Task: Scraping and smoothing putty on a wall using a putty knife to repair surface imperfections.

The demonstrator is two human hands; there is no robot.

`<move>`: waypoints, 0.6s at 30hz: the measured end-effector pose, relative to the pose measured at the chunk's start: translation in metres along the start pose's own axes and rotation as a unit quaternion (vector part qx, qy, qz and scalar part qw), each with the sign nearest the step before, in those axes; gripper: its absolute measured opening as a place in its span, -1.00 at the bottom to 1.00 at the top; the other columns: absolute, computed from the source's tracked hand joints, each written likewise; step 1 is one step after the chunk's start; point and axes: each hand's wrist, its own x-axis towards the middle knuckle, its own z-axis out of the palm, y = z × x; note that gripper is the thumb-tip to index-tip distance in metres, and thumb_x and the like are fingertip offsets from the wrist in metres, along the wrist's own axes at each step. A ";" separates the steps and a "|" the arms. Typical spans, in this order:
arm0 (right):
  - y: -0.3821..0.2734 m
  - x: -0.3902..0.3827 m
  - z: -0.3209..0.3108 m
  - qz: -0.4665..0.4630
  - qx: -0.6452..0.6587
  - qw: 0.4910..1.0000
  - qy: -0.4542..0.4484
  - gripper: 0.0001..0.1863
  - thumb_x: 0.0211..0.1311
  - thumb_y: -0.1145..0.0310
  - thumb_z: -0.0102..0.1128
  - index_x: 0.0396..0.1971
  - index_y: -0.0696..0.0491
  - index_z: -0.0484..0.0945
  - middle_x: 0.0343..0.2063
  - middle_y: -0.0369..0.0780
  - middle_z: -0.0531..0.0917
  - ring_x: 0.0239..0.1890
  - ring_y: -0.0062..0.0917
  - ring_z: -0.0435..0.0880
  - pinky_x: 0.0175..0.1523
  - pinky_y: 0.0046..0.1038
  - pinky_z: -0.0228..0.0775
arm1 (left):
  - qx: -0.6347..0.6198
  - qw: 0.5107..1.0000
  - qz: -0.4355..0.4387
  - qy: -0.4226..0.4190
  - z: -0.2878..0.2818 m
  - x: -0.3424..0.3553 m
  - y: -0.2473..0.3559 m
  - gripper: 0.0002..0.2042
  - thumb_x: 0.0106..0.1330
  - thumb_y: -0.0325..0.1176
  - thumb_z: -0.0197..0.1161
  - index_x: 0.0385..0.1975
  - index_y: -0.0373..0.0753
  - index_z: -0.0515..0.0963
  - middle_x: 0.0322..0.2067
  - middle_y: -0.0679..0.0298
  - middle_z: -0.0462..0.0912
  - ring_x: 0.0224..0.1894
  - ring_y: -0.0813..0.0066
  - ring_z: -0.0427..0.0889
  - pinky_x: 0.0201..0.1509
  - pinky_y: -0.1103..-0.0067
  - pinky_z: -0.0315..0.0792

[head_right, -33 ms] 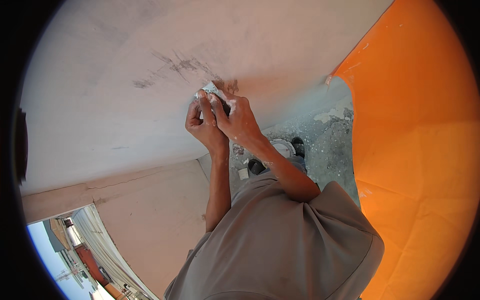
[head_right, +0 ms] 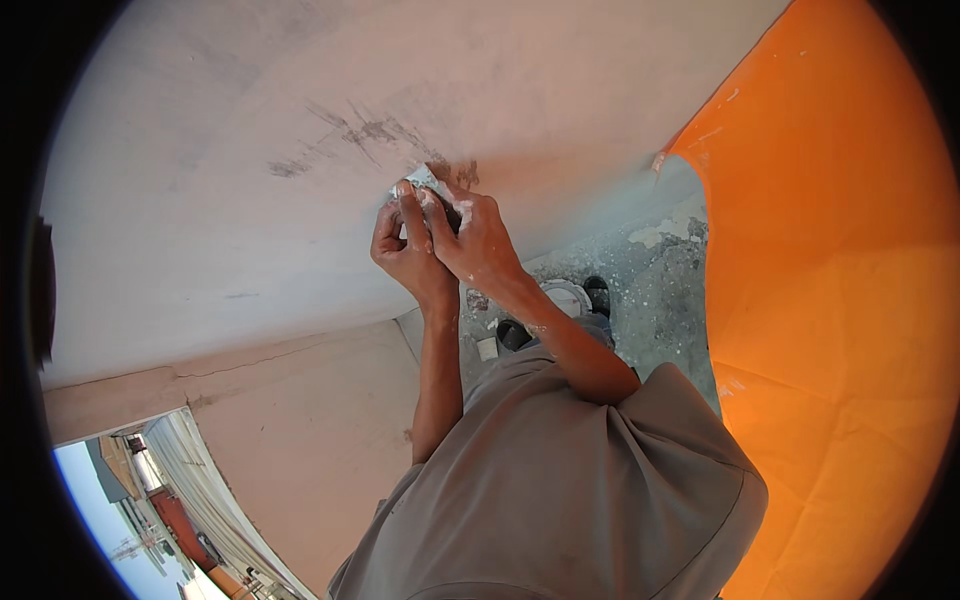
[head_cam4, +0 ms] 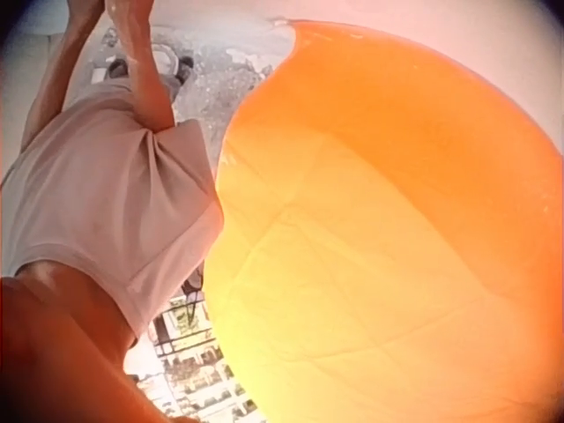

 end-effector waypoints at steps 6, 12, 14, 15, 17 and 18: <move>0.001 -0.006 -0.001 -0.023 0.020 1.000 -0.005 -0.67 0.48 0.24 0.08 -0.13 0.25 0.59 -0.55 -0.04 0.64 -0.54 -0.45 0.57 -0.33 -0.36 0.46 | 0.004 1.000 0.018 0.014 -0.003 -0.006 0.004 -0.72 0.46 -0.32 0.30 -0.51 -0.32 0.58 -0.59 0.43 0.55 -0.52 0.80 0.40 -0.49 0.72 0.26; -0.009 0.000 0.000 -0.012 0.026 1.000 -0.004 -0.67 0.48 0.24 0.08 -0.14 0.25 0.59 -0.57 -0.03 0.61 -0.55 -0.46 0.55 -0.34 -0.36 0.44 | -0.004 1.000 0.022 0.011 -0.006 -0.001 0.003 -0.77 0.45 -0.35 0.32 -0.44 -0.36 0.62 -0.57 0.41 0.58 -0.54 0.82 0.42 -0.55 0.77 0.28; -0.006 0.000 -0.001 -0.045 0.018 0.999 -0.002 -0.67 0.48 0.24 0.08 -0.14 0.25 0.59 -0.57 -0.02 0.61 -0.55 -0.45 0.55 -0.33 -0.37 0.45 | -0.011 1.000 0.018 0.005 -0.006 0.001 0.001 -0.77 0.44 -0.35 0.33 -0.44 -0.35 0.62 -0.57 0.41 0.58 -0.54 0.81 0.42 -0.55 0.77 0.27; 0.003 -0.004 -0.002 -0.014 0.021 1.000 -0.008 -0.67 0.48 0.24 0.08 -0.13 0.26 0.59 -0.56 -0.02 0.61 -0.54 -0.47 0.55 -0.33 -0.37 0.45 | 0.000 0.999 0.033 0.018 -0.002 -0.003 -0.002 -0.76 0.45 -0.34 0.33 -0.46 -0.35 0.62 -0.56 0.42 0.58 -0.55 0.82 0.40 -0.55 0.78 0.24; 0.000 0.001 -0.001 0.014 0.025 0.999 -0.017 -0.67 0.48 0.25 0.09 -0.12 0.26 0.58 -0.56 -0.02 0.62 -0.53 -0.48 0.55 -0.32 -0.38 0.45 | 0.012 0.998 0.055 0.026 -0.002 0.000 -0.008 -0.76 0.45 -0.34 0.33 -0.45 -0.35 0.62 -0.57 0.42 0.58 -0.55 0.82 0.39 -0.55 0.78 0.24; -0.004 0.005 0.000 -0.003 0.021 1.000 -0.018 -0.66 0.48 0.24 0.09 -0.11 0.26 0.59 -0.57 -0.04 0.62 -0.53 -0.49 0.55 -0.33 -0.38 0.45 | 0.024 0.996 0.074 0.032 -0.002 0.003 -0.010 -0.76 0.45 -0.34 0.33 -0.45 -0.35 0.63 -0.58 0.42 0.57 -0.56 0.82 0.39 -0.55 0.79 0.23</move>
